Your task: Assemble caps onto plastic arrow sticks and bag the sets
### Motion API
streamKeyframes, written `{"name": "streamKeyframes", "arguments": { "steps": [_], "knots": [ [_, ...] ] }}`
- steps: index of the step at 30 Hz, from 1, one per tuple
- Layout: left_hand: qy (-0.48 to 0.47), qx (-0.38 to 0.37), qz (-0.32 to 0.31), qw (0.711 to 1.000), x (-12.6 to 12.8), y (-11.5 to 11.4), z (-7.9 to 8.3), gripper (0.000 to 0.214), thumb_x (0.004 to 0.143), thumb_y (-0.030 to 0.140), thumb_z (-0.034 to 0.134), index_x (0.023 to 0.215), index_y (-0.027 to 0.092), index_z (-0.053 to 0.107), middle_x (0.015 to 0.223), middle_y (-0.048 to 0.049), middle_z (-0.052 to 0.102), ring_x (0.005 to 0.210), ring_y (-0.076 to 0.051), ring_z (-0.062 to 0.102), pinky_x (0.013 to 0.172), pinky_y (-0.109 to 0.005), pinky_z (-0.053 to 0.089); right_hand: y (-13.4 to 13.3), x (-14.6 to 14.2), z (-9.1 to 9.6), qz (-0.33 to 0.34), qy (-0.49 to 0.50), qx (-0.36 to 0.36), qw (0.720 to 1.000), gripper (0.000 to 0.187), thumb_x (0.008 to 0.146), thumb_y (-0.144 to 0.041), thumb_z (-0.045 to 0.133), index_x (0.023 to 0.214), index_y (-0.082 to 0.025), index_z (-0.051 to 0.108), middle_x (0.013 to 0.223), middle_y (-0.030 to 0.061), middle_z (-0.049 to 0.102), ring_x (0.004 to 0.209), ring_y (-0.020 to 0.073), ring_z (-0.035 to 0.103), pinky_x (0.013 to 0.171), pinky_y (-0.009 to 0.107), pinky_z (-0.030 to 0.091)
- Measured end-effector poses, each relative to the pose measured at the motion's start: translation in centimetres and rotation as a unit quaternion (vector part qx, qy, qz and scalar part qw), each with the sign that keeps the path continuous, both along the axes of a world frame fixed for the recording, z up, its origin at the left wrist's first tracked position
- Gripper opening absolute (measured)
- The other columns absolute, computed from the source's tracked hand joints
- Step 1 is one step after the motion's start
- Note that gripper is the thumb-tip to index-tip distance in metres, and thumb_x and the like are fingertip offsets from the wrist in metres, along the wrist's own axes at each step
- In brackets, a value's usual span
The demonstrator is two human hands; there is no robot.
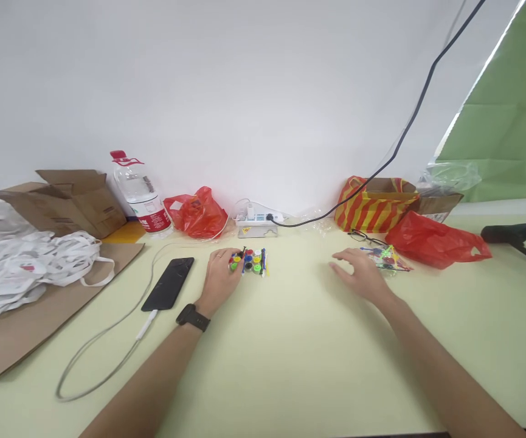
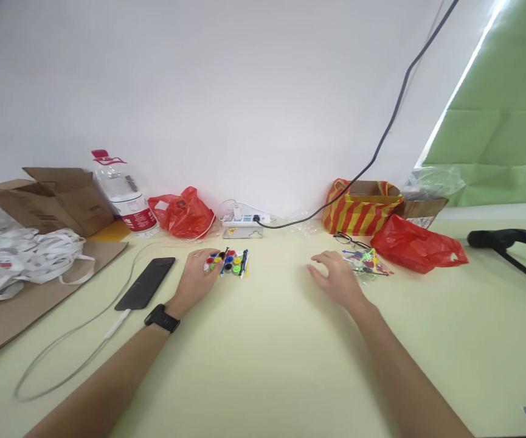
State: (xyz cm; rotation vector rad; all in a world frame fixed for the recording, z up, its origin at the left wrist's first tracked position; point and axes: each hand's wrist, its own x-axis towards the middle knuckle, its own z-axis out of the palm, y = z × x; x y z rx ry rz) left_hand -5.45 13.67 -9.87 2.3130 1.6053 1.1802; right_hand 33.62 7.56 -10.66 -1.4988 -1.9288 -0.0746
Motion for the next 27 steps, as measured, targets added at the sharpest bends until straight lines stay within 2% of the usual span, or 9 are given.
{"name": "streamKeyframes", "arguments": {
  "steps": [2,4,9,14,18,22,27],
  "knots": [
    [0.016,-0.007,0.03,0.999,-0.6,0.6,-0.7,0.033,0.096,0.033,0.054,0.123,0.019,0.067,0.13,-0.0121,0.069,0.131,-0.031,0.053,0.115,-0.047,0.037,-0.1,-1.6,-1.1,0.06,0.003,-0.037,0.998,0.041,0.098,-0.049,0.053,0.124,-0.021,0.068,0.122,0.0133,0.071,0.117,0.0306,0.064,0.102,0.046,0.05],
    [0.022,-0.044,0.05,0.998,-1.0,1.0,-1.3,0.04,0.099,0.037,0.049,0.131,0.016,0.062,0.138,-0.0144,0.065,0.137,-0.031,0.049,0.118,-0.047,0.034,-0.3,-2.9,-2.1,0.093,-0.006,-0.081,0.992,0.05,0.099,-0.05,0.052,0.14,-0.021,0.06,0.139,0.0134,0.063,0.132,0.0309,0.056,0.111,0.048,0.044],
    [0.049,-0.097,0.048,0.993,-1.0,1.2,-2.2,0.055,0.102,0.049,0.042,0.144,0.014,0.053,0.147,-0.0186,0.058,0.138,-0.033,0.05,0.114,-0.048,0.038,-0.9,-4.8,-3.0,0.076,-0.042,-0.148,0.985,0.069,0.1,-0.063,0.045,0.157,-0.025,0.042,0.162,0.0121,0.042,0.149,0.0338,0.037,0.122,0.055,0.03],
    [0.116,-0.109,0.066,0.985,-0.4,0.8,-2.3,0.059,0.104,0.049,0.037,0.151,0.015,0.045,0.158,-0.0198,0.046,0.145,-0.034,0.042,0.116,-0.051,0.033,-0.8,-7.3,-2.5,0.097,-0.05,-0.152,0.982,0.082,0.097,-0.071,0.045,0.164,-0.026,0.028,0.167,0.0116,0.032,0.153,0.0337,0.029,0.124,0.053,0.025],
    [0.135,-0.101,0.066,0.983,-0.2,0.5,-2.1,0.059,0.104,0.049,0.037,0.151,0.016,0.046,0.16,-0.0201,0.043,0.145,-0.036,0.04,0.116,-0.052,0.032,0.8,-10.6,-1.8,0.141,-0.045,-0.138,0.979,0.09,0.094,-0.072,0.051,0.165,-0.026,0.022,0.168,0.0129,0.029,0.153,0.0341,0.028,0.124,0.052,0.026],
    [0.137,-0.095,0.06,0.984,-0.2,0.4,-2.0,0.056,0.104,0.048,0.037,0.152,0.02,0.048,0.162,-0.018,0.041,0.145,-0.037,0.041,0.116,-0.053,0.033,3.7,-14.3,-1.2,0.18,-0.048,-0.104,0.977,0.093,0.092,-0.072,0.055,0.165,-0.023,0.023,0.167,0.0146,0.031,0.153,0.0342,0.028,0.124,0.052,0.025],
    [0.15,-0.104,0.064,0.981,-0.2,0.5,-2.0,0.055,0.104,0.044,0.038,0.152,0.018,0.049,0.162,-0.0189,0.04,0.145,-0.039,0.041,0.116,-0.054,0.033,7.4,-18.2,-0.8,0.223,-0.066,-0.078,0.969,0.083,0.097,-0.069,0.048,0.161,-0.019,0.032,0.166,0.014,0.033,0.154,0.0324,0.027,0.126,0.051,0.018]
  ]
}}
